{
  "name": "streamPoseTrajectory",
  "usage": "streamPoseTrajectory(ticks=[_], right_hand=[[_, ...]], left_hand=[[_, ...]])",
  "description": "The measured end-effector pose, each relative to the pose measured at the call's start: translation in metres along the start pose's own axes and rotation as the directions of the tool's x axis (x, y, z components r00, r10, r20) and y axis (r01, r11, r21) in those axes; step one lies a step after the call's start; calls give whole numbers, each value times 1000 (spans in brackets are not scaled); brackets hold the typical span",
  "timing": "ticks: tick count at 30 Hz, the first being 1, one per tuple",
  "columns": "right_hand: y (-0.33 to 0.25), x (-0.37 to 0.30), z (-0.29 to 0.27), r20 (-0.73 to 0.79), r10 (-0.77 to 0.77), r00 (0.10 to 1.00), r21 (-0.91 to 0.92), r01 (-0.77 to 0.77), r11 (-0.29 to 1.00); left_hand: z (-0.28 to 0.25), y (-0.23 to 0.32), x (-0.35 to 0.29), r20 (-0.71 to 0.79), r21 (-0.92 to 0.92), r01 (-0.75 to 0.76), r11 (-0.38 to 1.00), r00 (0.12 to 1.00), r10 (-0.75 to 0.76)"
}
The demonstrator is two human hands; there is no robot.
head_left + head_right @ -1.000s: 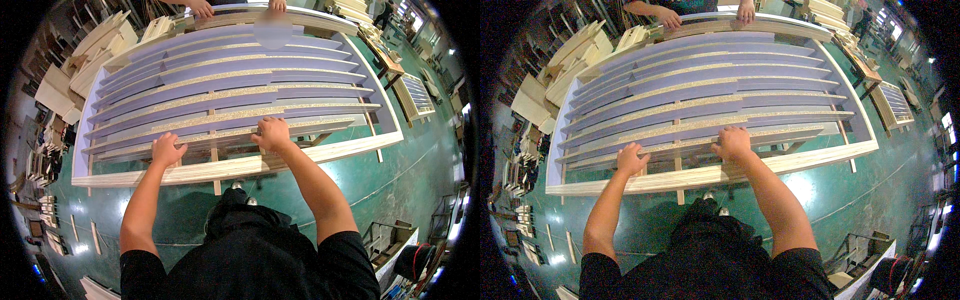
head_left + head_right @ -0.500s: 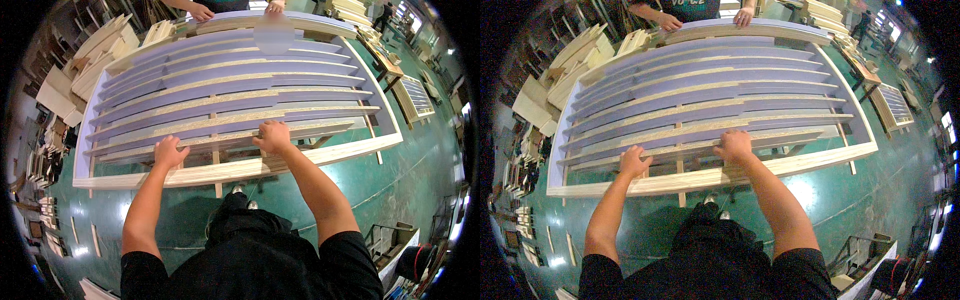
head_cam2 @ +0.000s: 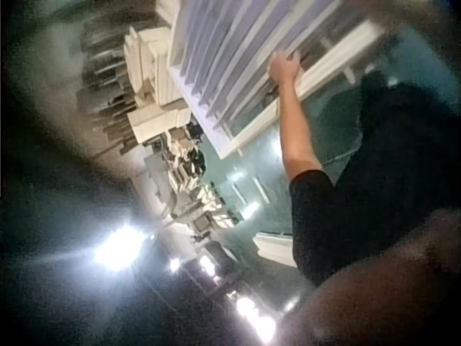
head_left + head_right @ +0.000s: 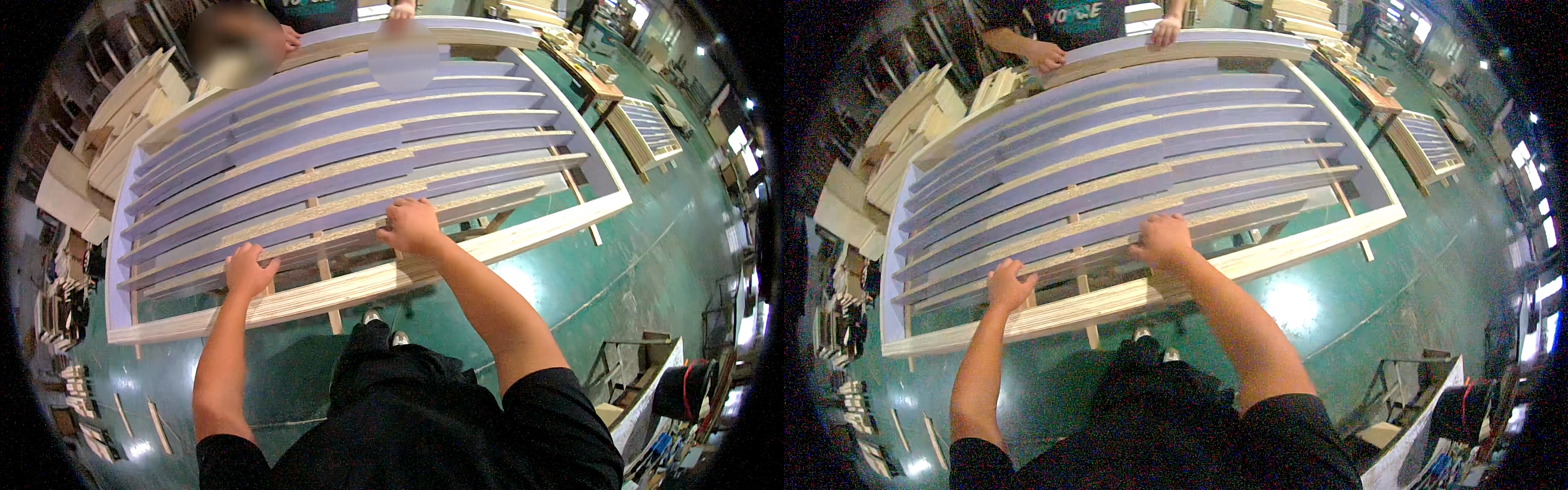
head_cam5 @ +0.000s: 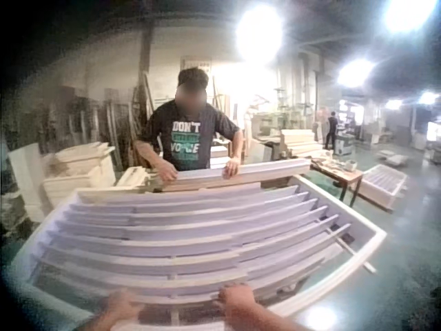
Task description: The person assembles a wooden slatted structure by placing thin wooden strips into a frame and securing them with a pneumatic nail gun. The person repeatedly positions the strips and drives nails into the joints to fasten them to the frame.
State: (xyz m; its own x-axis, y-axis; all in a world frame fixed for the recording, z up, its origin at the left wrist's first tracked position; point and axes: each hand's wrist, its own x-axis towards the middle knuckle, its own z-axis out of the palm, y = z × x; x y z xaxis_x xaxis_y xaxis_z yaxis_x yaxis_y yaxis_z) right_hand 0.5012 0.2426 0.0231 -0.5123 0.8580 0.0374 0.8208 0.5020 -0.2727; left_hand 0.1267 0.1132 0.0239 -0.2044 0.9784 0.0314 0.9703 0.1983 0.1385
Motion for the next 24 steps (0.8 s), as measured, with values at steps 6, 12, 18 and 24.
streamPoseTrajectory(ticks=[6, 12, 18, 24], right_hand=[[-3, -4, -3, -24, -10, 1000, -37, 9, 999], [-10, -2, -9, -38, -28, 999, -24, 27, 999], [-6, -1, -4, -19, -1, 1000, 8, 2, 1000], [-8, 2, -3, -32, -20, 999, -2, 20, 1000]], left_hand=[[3, -1, -1, -13, -15, 1, 1000, 1000, -1], [2, -8, -3, -41, -28, -32, 999, 999, 31], [3, -8, -2, -28, 17, -22, 1000, 999, 23], [2, -9, -4, -74, 34, -39, 999, 996, 41]])
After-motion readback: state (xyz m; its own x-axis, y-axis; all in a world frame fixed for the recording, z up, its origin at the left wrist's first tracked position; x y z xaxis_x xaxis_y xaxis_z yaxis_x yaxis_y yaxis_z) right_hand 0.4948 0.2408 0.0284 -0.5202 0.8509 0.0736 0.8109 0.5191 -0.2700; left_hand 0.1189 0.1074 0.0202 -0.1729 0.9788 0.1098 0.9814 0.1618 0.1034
